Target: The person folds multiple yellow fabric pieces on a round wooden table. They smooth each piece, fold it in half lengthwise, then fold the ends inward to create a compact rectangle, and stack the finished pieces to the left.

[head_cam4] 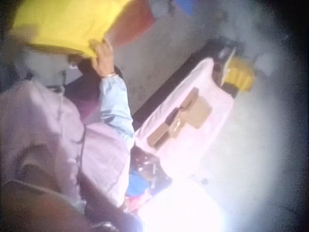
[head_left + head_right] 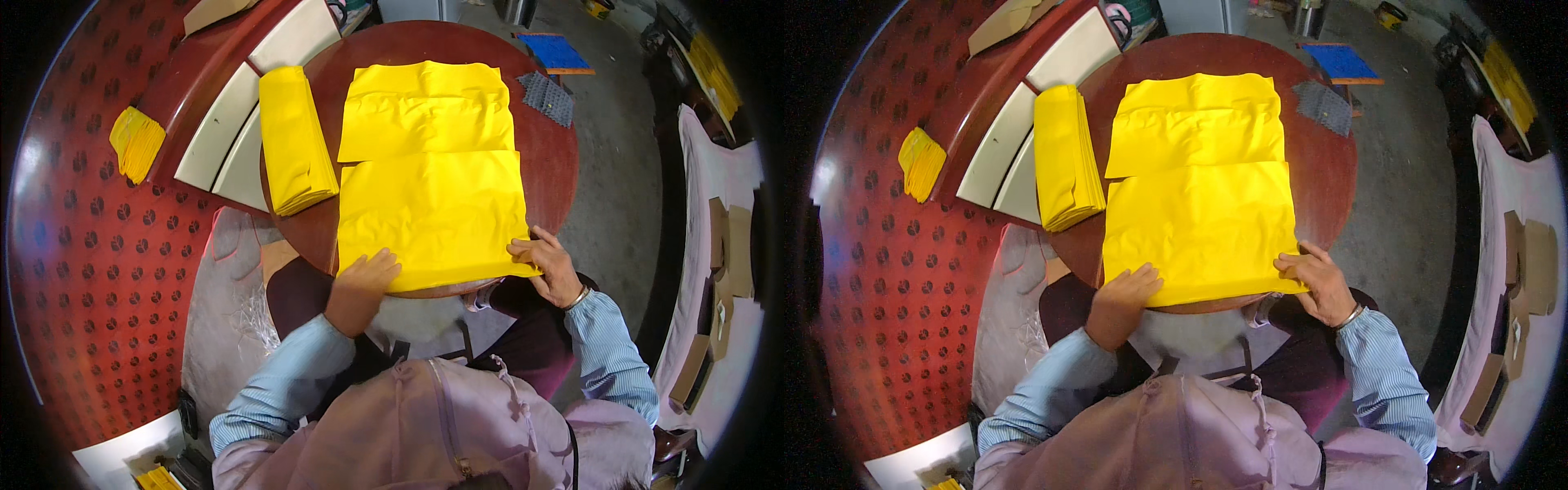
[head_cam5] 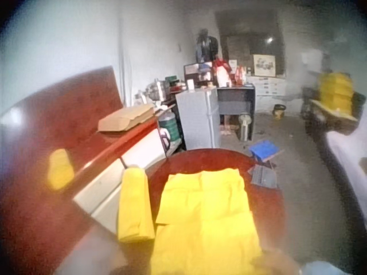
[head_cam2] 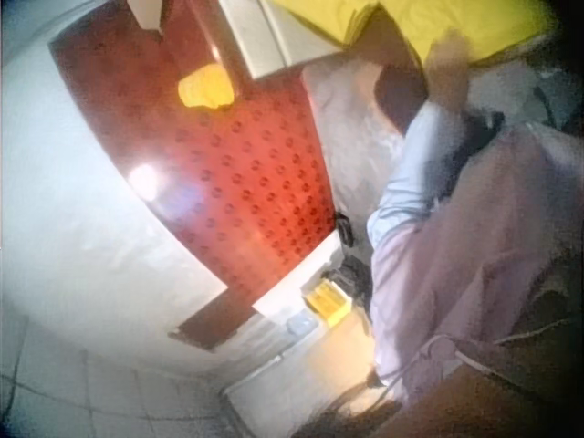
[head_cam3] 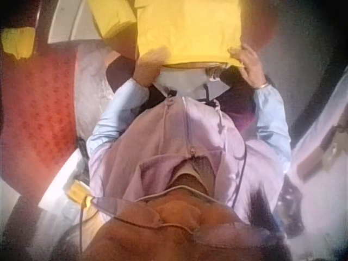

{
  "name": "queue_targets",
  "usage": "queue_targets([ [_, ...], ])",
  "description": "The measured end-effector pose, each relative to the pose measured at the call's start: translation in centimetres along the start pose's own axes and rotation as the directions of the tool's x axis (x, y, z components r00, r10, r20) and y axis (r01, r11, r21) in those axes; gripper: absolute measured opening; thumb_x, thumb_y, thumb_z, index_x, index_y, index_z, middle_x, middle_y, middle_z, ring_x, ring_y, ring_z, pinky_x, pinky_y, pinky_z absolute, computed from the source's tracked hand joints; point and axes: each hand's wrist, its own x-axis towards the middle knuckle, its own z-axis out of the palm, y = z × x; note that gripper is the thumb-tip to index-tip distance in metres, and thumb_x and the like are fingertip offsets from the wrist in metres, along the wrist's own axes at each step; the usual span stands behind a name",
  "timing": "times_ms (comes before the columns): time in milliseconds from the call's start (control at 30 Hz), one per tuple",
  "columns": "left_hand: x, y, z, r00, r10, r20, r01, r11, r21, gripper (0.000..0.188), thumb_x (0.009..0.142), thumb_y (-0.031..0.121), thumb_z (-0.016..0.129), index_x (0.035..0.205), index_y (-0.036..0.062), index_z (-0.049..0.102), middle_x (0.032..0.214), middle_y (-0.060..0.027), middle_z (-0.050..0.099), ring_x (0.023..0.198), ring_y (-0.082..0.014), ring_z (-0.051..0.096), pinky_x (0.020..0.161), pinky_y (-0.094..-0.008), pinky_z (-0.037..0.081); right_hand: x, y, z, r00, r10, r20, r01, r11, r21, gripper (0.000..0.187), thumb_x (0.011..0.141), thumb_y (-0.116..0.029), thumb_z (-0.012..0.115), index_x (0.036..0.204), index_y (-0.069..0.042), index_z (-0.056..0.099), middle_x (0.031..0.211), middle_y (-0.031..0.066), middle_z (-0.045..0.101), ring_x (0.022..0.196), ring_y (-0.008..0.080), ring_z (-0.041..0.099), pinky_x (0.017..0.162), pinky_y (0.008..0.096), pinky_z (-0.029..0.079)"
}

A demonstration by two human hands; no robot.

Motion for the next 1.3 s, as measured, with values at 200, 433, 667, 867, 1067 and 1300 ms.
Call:
queue_targets([
  [200, -1.7, -5.6, -3.0, 1.000, -0.025, -0.001, 0.024, 0.975, -0.222, 0.037, 0.089, -0.001, 0.071, 0.124, 0.0087, 0.077, 0.126, -0.0145, 0.078, 0.125, -0.0332, 0.072, 0.108, -0.0448, 0.056, 0.1, 1.0, -0.1, 0.994, 0.080, -0.076, -0.074, 0.994, 0.079, 0.021, 0.097, -0.006, 0.064, 0.117, -0.006, 0.070, 0.121, 0.0097, 0.078, 0.115, 0.0326, 0.073, 0.122, 0.0544, 0.042],
  [433, -0.2, -7.1, -2.2, 0.838, -0.515, 0.182, 0.494, 0.572, -0.655, 0.041, 0.104, 0.003, 0.066, 0.143, -0.0059, 0.057, 0.118, -0.0101, 0.079, 0.113, -0.0159, 0.072, 0.099, -0.0277, 0.053, 0.4, 1.4, 1.6, 0.825, 0.537, -0.177, -0.427, 0.797, 0.428, 0.018, 0.102, -0.016, 0.075, 0.108, 0.001, 0.072, 0.089, 0.0053, 0.070, 0.089, 0.0147, 0.066, 0.080, 0.0316, 0.053],
  [667, -0.5, -4.4, -1.0, 0.752, -0.655, -0.078, 0.513, 0.655, -0.555, 0.056, 0.096, 0.013, 0.077, 0.145, -0.0015, 0.055, 0.078, -0.0088, 0.073, 0.072, -0.0183, 0.065, 0.076, -0.0324, 0.053, 1.6, 0.1, 3.2, 0.693, 0.647, -0.317, -0.527, 0.755, 0.389, 0.016, 0.102, -0.014, 0.074, 0.106, 0.000, 0.068, 0.083, 0.0047, 0.066, 0.077, 0.0129, 0.060, 0.070, 0.0309, 0.049],
  [867, -0.6, -3.5, -0.1, 0.672, -0.728, -0.136, 0.533, 0.603, -0.594, 0.064, 0.097, 0.013, 0.076, 0.151, -0.0017, 0.046, 0.075, -0.0088, 0.066, 0.072, -0.0214, 0.061, 0.080, -0.0366, 0.049, 2.3, -0.6, 5.3, 0.726, 0.441, -0.527, -0.499, 0.866, 0.037, 0.012, 0.104, -0.013, 0.071, 0.108, -0.002, 0.065, 0.089, 0.0118, 0.068, 0.080, 0.0226, 0.062, 0.072, 0.0347, 0.050],
  [1067, -0.5, -2.9, 0.4, 0.711, -0.650, -0.270, 0.560, 0.755, -0.342, 0.072, 0.096, 0.009, 0.077, 0.157, 0.0019, 0.039, 0.077, -0.0062, 0.058, 0.079, -0.0254, 0.056, 0.093, -0.0413, 0.043, 2.3, -0.4, 5.8, 0.729, 0.440, -0.525, -0.530, 0.847, -0.027, 0.011, 0.102, -0.010, 0.072, 0.106, -0.003, 0.065, 0.089, 0.0143, 0.067, 0.081, 0.0285, 0.058, 0.073, 0.0404, 0.048],
  [1300, 0.4, -2.3, 0.4, 0.724, -0.604, -0.334, 0.562, 0.797, -0.222, 0.070, 0.095, 0.004, 0.075, 0.157, 0.0015, 0.042, 0.076, -0.0032, 0.056, 0.078, -0.0235, 0.057, 0.099, -0.0415, 0.041, 3.3, -0.3, 5.9, 0.738, 0.356, -0.574, -0.501, 0.858, -0.111, 0.010, 0.095, -0.005, 0.074, 0.100, -0.003, 0.065, 0.084, 0.0146, 0.062, 0.075, 0.0332, 0.056, 0.072, 0.0427, 0.044],
])
